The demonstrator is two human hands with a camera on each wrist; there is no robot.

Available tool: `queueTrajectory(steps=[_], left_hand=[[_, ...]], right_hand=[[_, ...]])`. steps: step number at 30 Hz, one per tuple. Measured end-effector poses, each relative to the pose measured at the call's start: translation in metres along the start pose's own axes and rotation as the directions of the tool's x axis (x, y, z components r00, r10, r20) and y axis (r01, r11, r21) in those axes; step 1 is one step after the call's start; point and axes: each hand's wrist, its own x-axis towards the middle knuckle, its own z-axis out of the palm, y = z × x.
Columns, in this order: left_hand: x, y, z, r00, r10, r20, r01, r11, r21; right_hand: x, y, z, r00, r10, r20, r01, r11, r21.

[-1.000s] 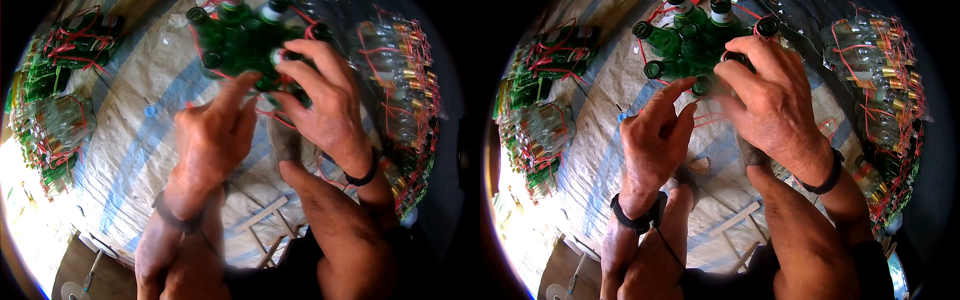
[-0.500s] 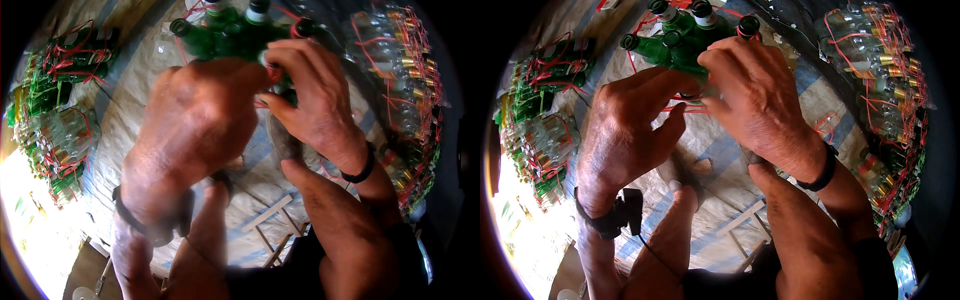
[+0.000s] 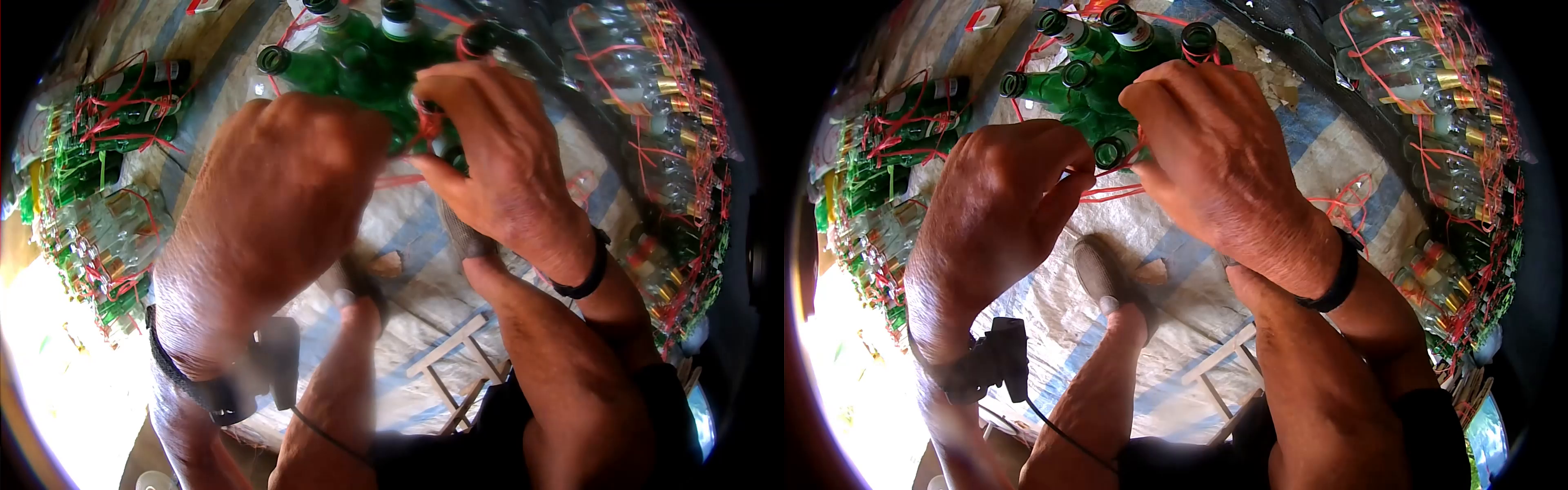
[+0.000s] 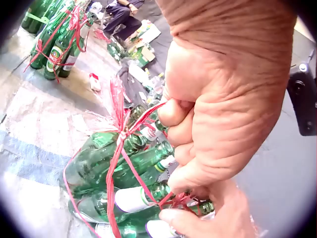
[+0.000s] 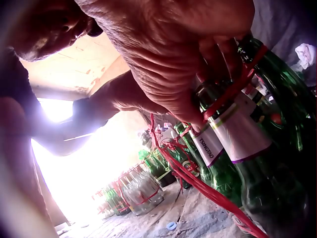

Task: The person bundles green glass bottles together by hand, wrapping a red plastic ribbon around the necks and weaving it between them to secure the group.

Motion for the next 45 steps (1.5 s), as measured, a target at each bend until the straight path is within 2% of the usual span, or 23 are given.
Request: queueTrajectory(steps=[4,7,9,10,19,21,25,27,31,37,44,45], left_hand=[[0.007,-0.001,-0.001,0.999,-0.005,0.033,0.008,0.997,-0.082],[0.019,0.001,0.004,0.995,-0.078,0.059,0.084,0.991,-0.104],[0.027,0.000,0.011,0.999,-0.007,-0.036,0.004,0.997,-0.075],[0.030,-0.002,0.015,0.999,-0.008,-0.035,0.006,0.997,-0.075],[0.038,-0.021,0.038,0.974,-0.178,-0.142,0.165,0.982,-0.095],[0.035,-0.023,0.039,0.973,-0.191,-0.134,0.190,0.982,-0.018],[0.026,-0.020,0.040,0.954,-0.276,-0.118,0.282,0.958,0.040],[0.023,-0.015,0.039,0.945,-0.294,-0.145,0.310,0.946,0.099],[0.011,-0.004,0.044,0.913,-0.370,-0.175,0.394,0.909,0.135],[-0.004,0.001,0.053,0.886,-0.422,-0.195,0.443,0.893,0.081],[-0.016,0.010,0.063,0.842,-0.452,-0.295,0.465,0.885,-0.030],[-0.018,0.011,0.065,0.822,-0.479,-0.308,0.467,0.877,-0.116]], right_hand=[[-0.001,0.000,0.001,1.000,0.007,-0.006,-0.007,1.000,-0.005],[-0.001,0.001,0.002,1.000,0.005,-0.009,-0.005,1.000,-0.009],[-0.002,0.001,0.003,1.000,0.005,-0.005,-0.005,1.000,-0.026],[-0.002,0.001,0.002,1.000,0.005,-0.004,-0.005,1.000,-0.024],[0.000,-0.005,-0.004,0.999,0.044,-0.013,-0.044,0.999,0.001],[-0.001,-0.007,-0.010,0.990,0.101,0.100,-0.101,0.995,-0.001],[-0.003,-0.004,-0.010,0.990,0.072,0.124,-0.073,0.997,0.002],[-0.003,-0.003,-0.010,0.994,0.019,0.105,-0.018,1.000,-0.008],[-0.003,-0.003,-0.012,0.993,0.015,0.118,-0.013,1.000,-0.018],[-0.003,-0.002,-0.012,0.993,0.010,0.122,-0.009,1.000,-0.003],[-0.004,-0.004,-0.011,0.991,0.011,0.136,-0.008,1.000,-0.022],[-0.004,-0.004,-0.011,0.991,0.014,0.132,-0.012,1.000,-0.014]])
